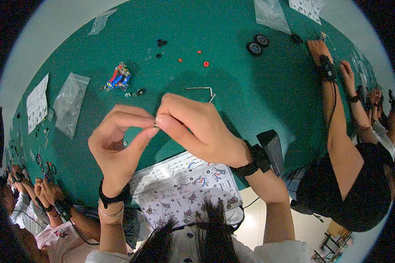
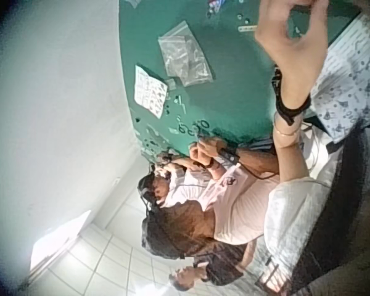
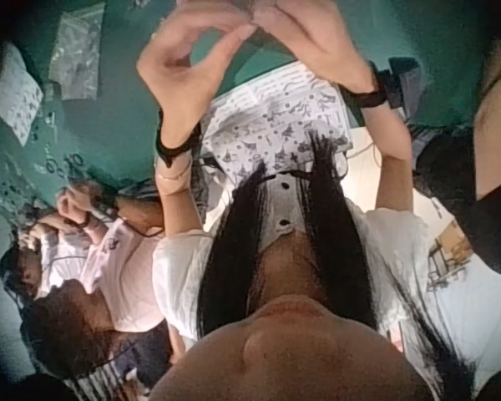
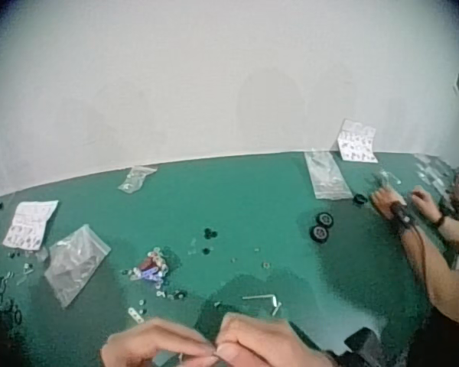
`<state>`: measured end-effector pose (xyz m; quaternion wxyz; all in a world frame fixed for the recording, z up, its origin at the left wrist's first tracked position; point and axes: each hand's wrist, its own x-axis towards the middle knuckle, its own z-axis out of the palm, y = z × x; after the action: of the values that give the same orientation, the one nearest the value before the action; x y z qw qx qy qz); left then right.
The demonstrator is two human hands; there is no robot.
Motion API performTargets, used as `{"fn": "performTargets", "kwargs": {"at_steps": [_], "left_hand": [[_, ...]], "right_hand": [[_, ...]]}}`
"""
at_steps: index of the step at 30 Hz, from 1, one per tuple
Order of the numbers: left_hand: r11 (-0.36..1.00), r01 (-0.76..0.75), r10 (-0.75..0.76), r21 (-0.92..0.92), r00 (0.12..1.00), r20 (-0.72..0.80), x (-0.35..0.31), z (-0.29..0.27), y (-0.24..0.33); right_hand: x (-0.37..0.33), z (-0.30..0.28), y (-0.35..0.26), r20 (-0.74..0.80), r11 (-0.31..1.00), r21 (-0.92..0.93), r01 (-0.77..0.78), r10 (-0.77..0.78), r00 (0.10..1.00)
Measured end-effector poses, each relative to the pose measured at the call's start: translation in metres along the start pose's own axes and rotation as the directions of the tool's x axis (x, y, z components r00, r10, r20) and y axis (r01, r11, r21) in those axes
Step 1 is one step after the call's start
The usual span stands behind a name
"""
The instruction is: Assembling a toy robot or vehicle from parts using a manual.
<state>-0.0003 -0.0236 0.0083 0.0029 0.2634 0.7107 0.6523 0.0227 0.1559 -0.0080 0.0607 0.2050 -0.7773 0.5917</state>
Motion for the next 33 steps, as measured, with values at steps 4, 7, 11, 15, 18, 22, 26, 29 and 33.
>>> {"fn": "performTargets", "kwargs": {"at_steps": [4,7,11,15,18,22,26,29,33], "left_hand": [[1.0,-0.02,0.02,0.013,0.999,0.05,-0.001,-0.001,-0.001],[0.998,0.052,-0.052,-0.029,0.999,-0.005,-0.002,0.0,-0.001],[0.996,0.069,-0.072,-0.057,0.996,-0.044,-0.001,0.0,0.0],[0.995,0.076,-0.078,-0.072,0.997,-0.024,-0.002,-0.001,0.001],[0.996,0.067,-0.067,-0.053,0.998,0.002,-0.002,-0.003,0.001],[0.997,0.054,-0.052,-0.054,0.998,0.032,-0.002,-0.001,-0.001],[0.999,0.019,-0.018,-0.038,0.999,0.035,-0.002,0.0,-0.001],[1.0,-0.002,0.002,-0.005,0.999,0.048,-0.001,0.001,0.0],[0.995,-0.057,0.056,0.086,0.998,0.006,0.001,0.004,-0.001]], "right_hand": [[-0.003,-0.009,0.0,0.11,0.994,-0.084,-0.07,0.079,0.991],[0.003,-0.003,-0.004,-0.062,0.996,-0.081,0.028,-0.033,0.998],[0.007,-0.003,-0.006,-0.049,0.989,-0.135,0.054,-0.061,0.997],[0.006,-0.004,-0.001,-0.009,0.951,-0.254,0.176,-0.184,0.983],[0.005,-0.002,-0.001,-0.007,0.951,-0.251,0.181,-0.189,0.982],[0.002,0.0,-0.003,0.001,0.988,-0.129,0.088,-0.088,0.996],[0.001,0.002,-0.002,0.008,0.985,-0.122,0.12,-0.12,0.993],[-0.001,0.003,-0.003,-0.001,0.993,-0.092,0.076,-0.077,0.997],[-0.002,0.001,-0.006,-0.006,0.993,-0.114,-0.008,0.007,1.0]]}}
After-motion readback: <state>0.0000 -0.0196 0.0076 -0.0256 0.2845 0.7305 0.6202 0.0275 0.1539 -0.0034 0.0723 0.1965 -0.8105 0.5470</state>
